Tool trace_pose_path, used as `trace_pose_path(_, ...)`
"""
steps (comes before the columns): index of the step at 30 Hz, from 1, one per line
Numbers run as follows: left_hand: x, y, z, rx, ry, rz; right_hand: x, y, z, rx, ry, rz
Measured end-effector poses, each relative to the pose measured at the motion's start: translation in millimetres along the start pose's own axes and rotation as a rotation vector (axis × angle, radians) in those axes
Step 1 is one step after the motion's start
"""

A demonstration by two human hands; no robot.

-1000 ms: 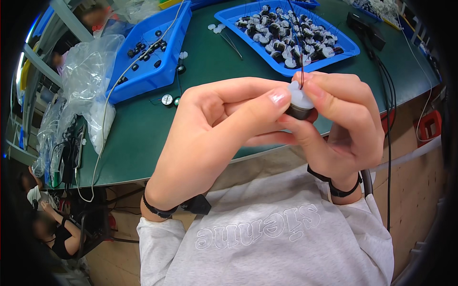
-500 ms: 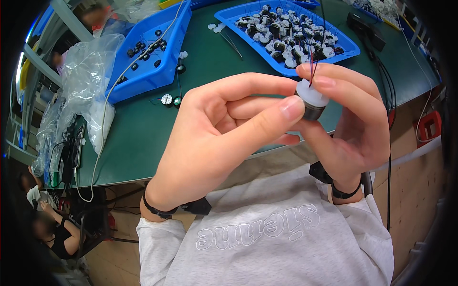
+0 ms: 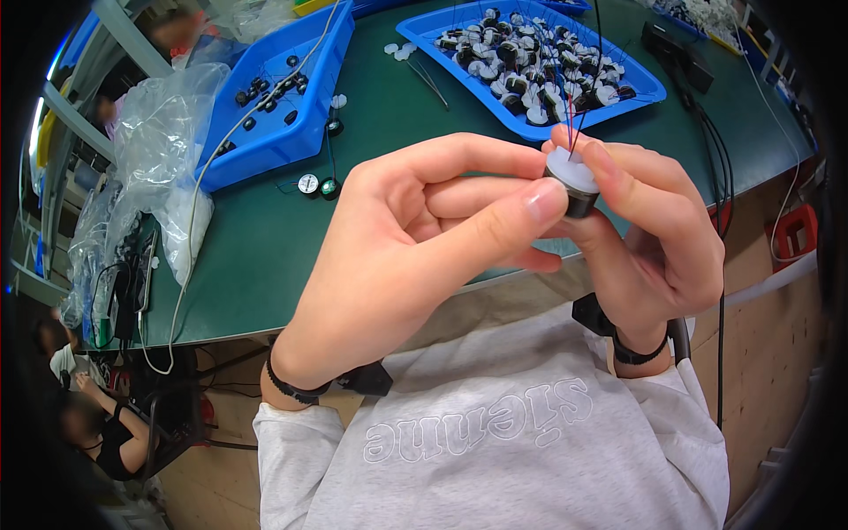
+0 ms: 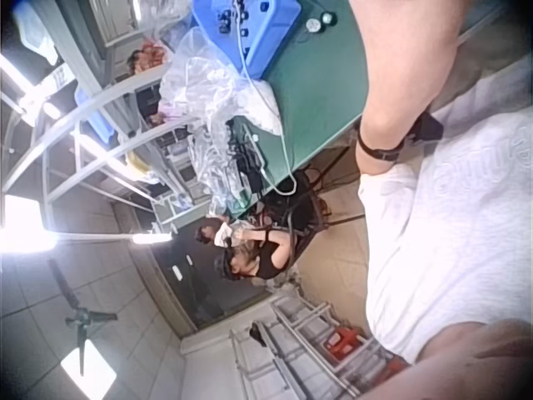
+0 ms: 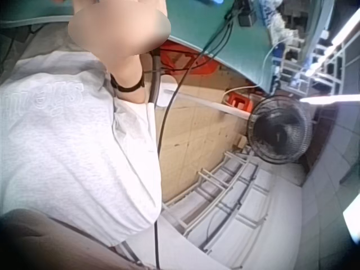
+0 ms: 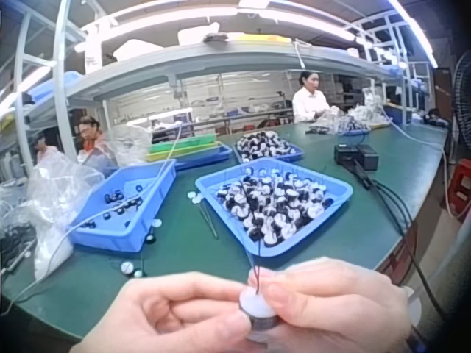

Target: Assembling small plastic and electronic components at a factory workbench.

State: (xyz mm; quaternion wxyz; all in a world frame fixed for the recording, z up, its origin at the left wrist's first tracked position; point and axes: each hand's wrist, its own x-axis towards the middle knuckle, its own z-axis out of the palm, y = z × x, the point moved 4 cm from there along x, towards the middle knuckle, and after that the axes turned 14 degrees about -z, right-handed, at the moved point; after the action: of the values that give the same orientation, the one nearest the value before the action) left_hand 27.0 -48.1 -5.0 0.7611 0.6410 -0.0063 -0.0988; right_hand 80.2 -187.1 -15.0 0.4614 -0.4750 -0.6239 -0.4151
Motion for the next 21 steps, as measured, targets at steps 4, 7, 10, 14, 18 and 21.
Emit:
trace_pose_path(4, -0.4, 2.8, 0.8, -0.006, 0.011, 0.023, 3.5, 4.0, -1.3, 0.015, -0.007, -0.008)
trace_pose_path(7, 0.7, 1.1, -1.9, 0.004, -0.022, 0.041, 5.6, 6.3, -1.7, 0.024, 0.003, -0.060)
trace_pose_path(10, 1.0, -0.8, -1.3, -0.015, -0.017, 0.067, 6.2, 5.3, 0.1, 0.032, 0.010, -0.086)
trace_pose_path(14, -1.0, -2.3, -1.8, -0.008, -0.005, 0.058, 9.5, 3.1, 2.4, 0.063, -0.046, -0.114)
trace_pose_path(18, -1.0, -3.9, -0.9, -0.019, 0.006, 0.105, 5.1, 0.2, 5.7, 0.088, -0.004, -0.114)
trace_pose_path(21, -0.9, -4.5, -1.2, -0.003, 0.008, 0.113, 1.9, 2.1, 6.3, 0.150, 0.022, -0.098)
